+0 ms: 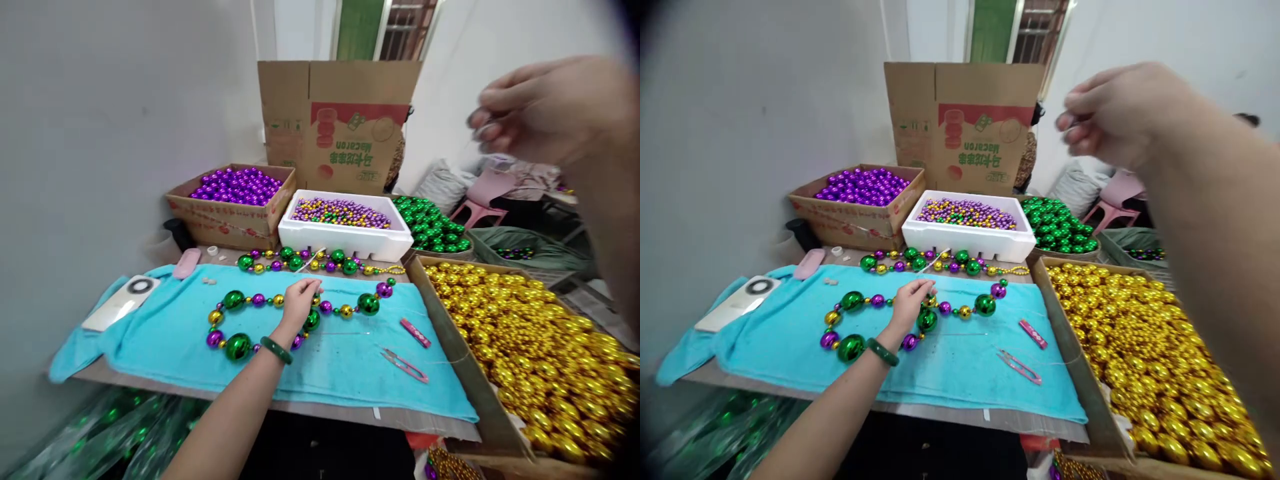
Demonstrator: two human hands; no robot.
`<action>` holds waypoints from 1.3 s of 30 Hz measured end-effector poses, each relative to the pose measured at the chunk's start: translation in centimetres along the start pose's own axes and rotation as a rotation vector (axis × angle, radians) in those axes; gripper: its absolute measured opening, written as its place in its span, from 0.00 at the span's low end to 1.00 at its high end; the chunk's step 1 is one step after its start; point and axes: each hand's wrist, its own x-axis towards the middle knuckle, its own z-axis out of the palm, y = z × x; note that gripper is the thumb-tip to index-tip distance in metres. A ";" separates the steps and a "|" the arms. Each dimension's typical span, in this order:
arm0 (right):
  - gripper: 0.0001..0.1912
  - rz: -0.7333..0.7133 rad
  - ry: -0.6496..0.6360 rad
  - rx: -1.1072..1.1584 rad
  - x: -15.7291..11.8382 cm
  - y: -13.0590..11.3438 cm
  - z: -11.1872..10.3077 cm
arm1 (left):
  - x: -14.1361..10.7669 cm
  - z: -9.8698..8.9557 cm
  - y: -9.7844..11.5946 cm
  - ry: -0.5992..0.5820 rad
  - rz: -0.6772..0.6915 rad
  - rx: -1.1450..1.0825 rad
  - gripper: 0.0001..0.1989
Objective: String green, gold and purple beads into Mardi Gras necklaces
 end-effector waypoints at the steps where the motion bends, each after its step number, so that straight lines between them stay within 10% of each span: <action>1: 0.14 0.067 -0.001 -0.026 -0.3 -0.5 0.2 | -0.1 0.2 0.7 -0.016 0.002 -0.027 0.17; 8: 0.13 0.060 -0.061 -0.019 -2.5 -3.1 3.6 | -1.1 2.0 4.8 -0.035 0.241 -0.023 0.07; 15: 0.10 -0.082 -0.184 0.075 -3.9 -4.2 6.3 | -2.3 3.5 5.8 -0.140 -0.135 -0.337 0.10; 39: 0.12 0.105 -0.162 0.239 -4.9 1.1 11.1 | -5.1 1.6 6.7 -0.319 -0.222 -0.275 0.11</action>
